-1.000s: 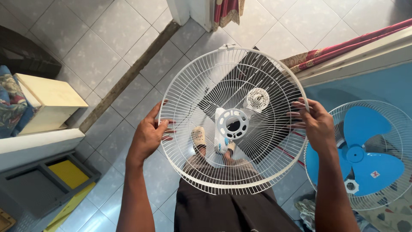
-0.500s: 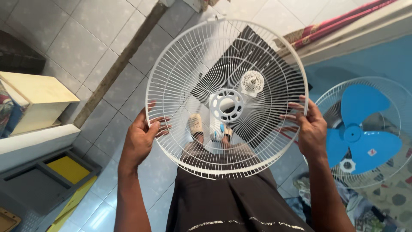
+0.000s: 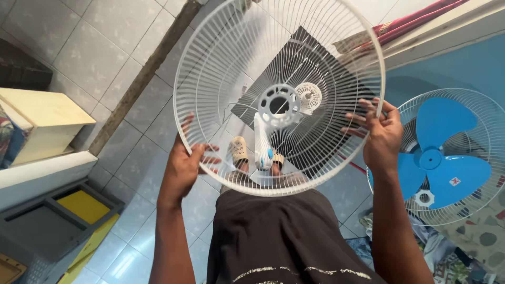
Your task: The person assembles a white electric fan by attaching the front grille, aligning the motor housing, and securing the blue fan blades. The person then attaches the rear grille and tightens the central nut to complete the assembly.
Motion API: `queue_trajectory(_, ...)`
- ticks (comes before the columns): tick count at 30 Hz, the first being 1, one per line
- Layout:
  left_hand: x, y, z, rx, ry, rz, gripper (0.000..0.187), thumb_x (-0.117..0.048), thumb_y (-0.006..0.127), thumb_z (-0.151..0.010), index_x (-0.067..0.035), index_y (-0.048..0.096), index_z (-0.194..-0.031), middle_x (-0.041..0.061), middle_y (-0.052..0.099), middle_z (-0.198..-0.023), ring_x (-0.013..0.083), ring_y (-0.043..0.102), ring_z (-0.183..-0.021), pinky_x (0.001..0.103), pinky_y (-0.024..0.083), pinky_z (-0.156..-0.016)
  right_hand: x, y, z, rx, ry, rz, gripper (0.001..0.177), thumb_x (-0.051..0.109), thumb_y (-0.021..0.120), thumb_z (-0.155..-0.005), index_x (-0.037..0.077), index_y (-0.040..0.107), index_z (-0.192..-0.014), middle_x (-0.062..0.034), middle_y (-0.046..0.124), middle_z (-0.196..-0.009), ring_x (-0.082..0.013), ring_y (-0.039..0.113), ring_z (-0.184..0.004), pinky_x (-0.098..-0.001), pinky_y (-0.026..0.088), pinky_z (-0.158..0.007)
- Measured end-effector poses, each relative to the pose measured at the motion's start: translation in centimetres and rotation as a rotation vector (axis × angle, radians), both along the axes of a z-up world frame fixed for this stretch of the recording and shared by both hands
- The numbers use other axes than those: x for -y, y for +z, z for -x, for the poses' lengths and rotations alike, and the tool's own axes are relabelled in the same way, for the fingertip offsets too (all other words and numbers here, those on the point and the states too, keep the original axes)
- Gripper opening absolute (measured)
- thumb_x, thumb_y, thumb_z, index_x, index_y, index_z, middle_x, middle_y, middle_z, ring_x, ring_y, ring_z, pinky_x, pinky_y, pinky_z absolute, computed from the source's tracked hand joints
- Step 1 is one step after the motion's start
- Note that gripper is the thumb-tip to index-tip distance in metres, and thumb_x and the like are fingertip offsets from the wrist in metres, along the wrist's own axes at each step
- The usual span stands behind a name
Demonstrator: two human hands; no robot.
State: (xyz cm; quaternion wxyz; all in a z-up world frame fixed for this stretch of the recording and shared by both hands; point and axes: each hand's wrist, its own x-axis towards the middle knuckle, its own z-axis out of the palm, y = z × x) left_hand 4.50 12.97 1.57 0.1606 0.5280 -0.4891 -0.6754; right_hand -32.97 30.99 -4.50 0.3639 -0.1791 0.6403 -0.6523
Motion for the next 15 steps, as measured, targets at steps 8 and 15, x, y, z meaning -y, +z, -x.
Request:
queue_trajectory(8, 3.0, -0.7, 1.1, -0.127, 0.023, 0.11, 0.067, 0.0, 0.041, -0.101, -0.02, 0.021, -0.161, 0.02, 0.061, -0.129, 0.0249, 0.074, -0.091, 0.037, 0.068, -0.064, 0.4, -1.2, 0.1, 0.109, 0.016, 0.024, 0.043, 0.005, 0.05, -0.109, -0.002, 0.04, -0.151, -0.0223, 0.062, -0.133, -0.0323, 0.071, -0.109, -0.0435, 0.066, -0.086)
queue_trajectory(15, 4.5, -2.1, 1.9, -0.16, 0.052, 0.121, 0.068, 0.002, 0.039, -0.1, -0.02, 0.019, -0.161, 0.02, 0.058, -0.136, 0.0247, 0.073, -0.096, 0.036, 0.069, -0.064, -0.5, -2.2, -5.1, 0.213, 0.008, -0.142, 0.044, 0.009, 0.054, -0.103, -0.002, 0.041, -0.144, -0.0207, 0.062, -0.134, -0.0313, 0.073, -0.109, -0.0412, 0.066, -0.084)
